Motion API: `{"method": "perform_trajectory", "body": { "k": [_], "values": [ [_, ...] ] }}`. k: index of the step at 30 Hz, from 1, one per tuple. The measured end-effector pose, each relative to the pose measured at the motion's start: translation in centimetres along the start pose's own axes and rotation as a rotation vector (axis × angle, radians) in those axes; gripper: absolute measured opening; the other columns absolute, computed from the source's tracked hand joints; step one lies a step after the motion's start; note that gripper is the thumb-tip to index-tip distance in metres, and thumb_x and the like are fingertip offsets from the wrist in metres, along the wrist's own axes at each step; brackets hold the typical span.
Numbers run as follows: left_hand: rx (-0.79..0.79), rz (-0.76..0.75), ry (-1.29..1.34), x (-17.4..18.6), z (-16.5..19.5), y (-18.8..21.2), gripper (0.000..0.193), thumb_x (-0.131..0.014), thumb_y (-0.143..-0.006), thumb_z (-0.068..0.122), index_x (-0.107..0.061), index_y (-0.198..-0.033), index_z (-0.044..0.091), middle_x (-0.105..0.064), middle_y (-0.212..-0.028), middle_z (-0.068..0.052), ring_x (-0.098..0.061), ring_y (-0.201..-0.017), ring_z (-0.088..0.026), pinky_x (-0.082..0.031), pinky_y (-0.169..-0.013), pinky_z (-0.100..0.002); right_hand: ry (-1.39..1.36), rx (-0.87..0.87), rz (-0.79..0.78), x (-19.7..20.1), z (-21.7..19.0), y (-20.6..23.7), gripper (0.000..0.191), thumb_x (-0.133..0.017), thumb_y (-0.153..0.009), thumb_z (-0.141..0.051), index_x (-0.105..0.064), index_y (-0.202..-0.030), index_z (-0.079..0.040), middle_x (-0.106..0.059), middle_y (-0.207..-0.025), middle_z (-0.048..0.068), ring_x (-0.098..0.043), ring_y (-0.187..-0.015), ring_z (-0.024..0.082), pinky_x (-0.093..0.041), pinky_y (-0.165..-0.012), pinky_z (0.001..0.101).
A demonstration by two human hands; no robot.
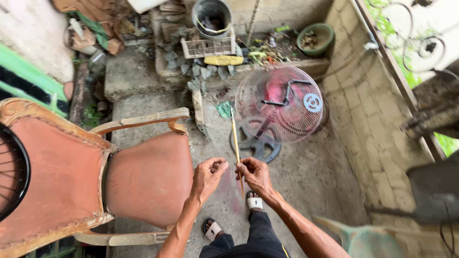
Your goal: The person handles a spray can next to a red bicycle frame resting on an armchair, then walks to a work area and uses a brush to apply black paint to the rim and spokes of a bicycle wheel propped on a chair, dipping the brush into a small paint tin between strokes.
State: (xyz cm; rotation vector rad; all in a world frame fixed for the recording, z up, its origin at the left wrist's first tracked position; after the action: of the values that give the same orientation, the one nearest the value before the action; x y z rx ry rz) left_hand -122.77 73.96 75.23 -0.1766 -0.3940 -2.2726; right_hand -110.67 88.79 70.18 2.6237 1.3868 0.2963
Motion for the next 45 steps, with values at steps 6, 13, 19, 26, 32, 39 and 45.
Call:
{"method": "perform_trajectory", "body": {
  "k": [6,13,19,26,32,39,45],
  "values": [
    [-0.059,0.098,0.101,0.0,2.2,-2.8,0.03,-0.072,-0.091,0.027,-0.074,-0.103,0.0,-0.075,-0.074,-0.002,-0.066,-0.066,-0.007,-0.054,-0.06,-0.027,-0.039,0.054,-0.186,-2.7,-1.9,-2.9,0.022,-0.07,-0.096,-0.018,-0.07,-0.102,0.004,-0.076,-0.081,0.008,-0.074,-0.068,0.015,-0.062,-0.061,0.0314],
    [0.044,0.197,0.296,-0.1,2.1,-4.7,0.026,-0.07,-0.093,0.022,-0.073,-0.095,-0.004,-0.072,-0.072,-0.005,-0.061,-0.063,-0.009,-0.05,-0.057,-0.028,-0.025,0.089,-0.307,-3.5,-4.9,-4.3,0.023,-0.071,-0.096,-0.017,-0.067,-0.101,0.005,-0.073,-0.08,0.008,-0.073,-0.068,0.014,-0.06,-0.061,0.0303],
    [0.033,0.182,0.393,-0.2,2.3,-6.0,0.026,-0.071,-0.094,0.022,-0.072,-0.09,-0.004,-0.067,-0.07,-0.004,-0.056,-0.061,-0.009,-0.048,-0.055,-0.028,0.032,0.152,-0.319,-3.1,-5.6,-5.7,0.03,-0.071,-0.097,-0.024,-0.069,-0.102,0.005,-0.076,-0.081,0.009,-0.073,-0.07,0.013,-0.06,-0.062,0.0289],
    [0.05,0.237,0.269,1.0,2.8,-6.4,0.028,-0.073,-0.092,0.026,-0.074,-0.087,-0.002,-0.067,-0.069,-0.002,-0.054,-0.063,-0.008,-0.045,-0.056,-0.028,-0.001,0.148,-0.29,-1.9,-6.8,-6.7,0.036,-0.071,-0.096,-0.029,-0.071,-0.108,0.005,-0.076,-0.084,0.011,-0.074,-0.069,0.015,-0.061,-0.061,0.0305],
    [0.053,0.242,0.253,0.6,3.3,-6.5,0.031,-0.076,-0.091,0.028,-0.075,-0.089,-0.004,-0.066,-0.069,-0.003,-0.053,-0.062,-0.008,-0.043,-0.056,-0.026,0.049,0.209,-0.219,-0.6,-8.8,-6.6,0.036,-0.071,-0.095,-0.026,-0.068,-0.115,0.003,-0.078,-0.089,0.009,-0.075,-0.07,0.015,-0.06,-0.063,0.0304],
    [0.035,0.253,0.318,0.2,3.3,-5.9,0.026,-0.078,-0.088,0.023,-0.074,-0.093,-0.003,-0.07,-0.073,-0.003,-0.057,-0.063,-0.007,-0.045,-0.055,-0.026,-0.042,0.196,-0.196,-0.7,-8.4,-6.3,0.03,-0.069,-0.096,-0.019,-0.07,-0.116,0.003,-0.078,-0.092,0.01,-0.075,-0.072,0.015,-0.061,-0.064,0.0303],
    [-0.022,0.284,0.337,0.8,2.3,-5.2,0.024,-0.078,-0.087,0.02,-0.072,-0.09,-0.003,-0.075,-0.076,-0.004,-0.064,-0.066,-0.008,-0.051,-0.058,-0.025,-0.004,0.206,-0.231,-1.8,-8.5,-6.6,0.031,-0.066,-0.098,-0.025,-0.072,-0.114,0.001,-0.077,-0.093,0.008,-0.073,-0.078,0.014,-0.056,-0.063,0.028]
  ]
}}
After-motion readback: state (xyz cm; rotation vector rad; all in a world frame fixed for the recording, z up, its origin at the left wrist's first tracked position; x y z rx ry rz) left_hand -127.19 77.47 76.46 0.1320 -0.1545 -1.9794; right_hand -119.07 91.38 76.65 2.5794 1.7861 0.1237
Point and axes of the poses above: each hand's wrist, its own y-axis away from the middle knuckle, its own x-axis out of the back of the hand, z = x × y, the point moved 9 cm from there along -y, towards the middle knuckle
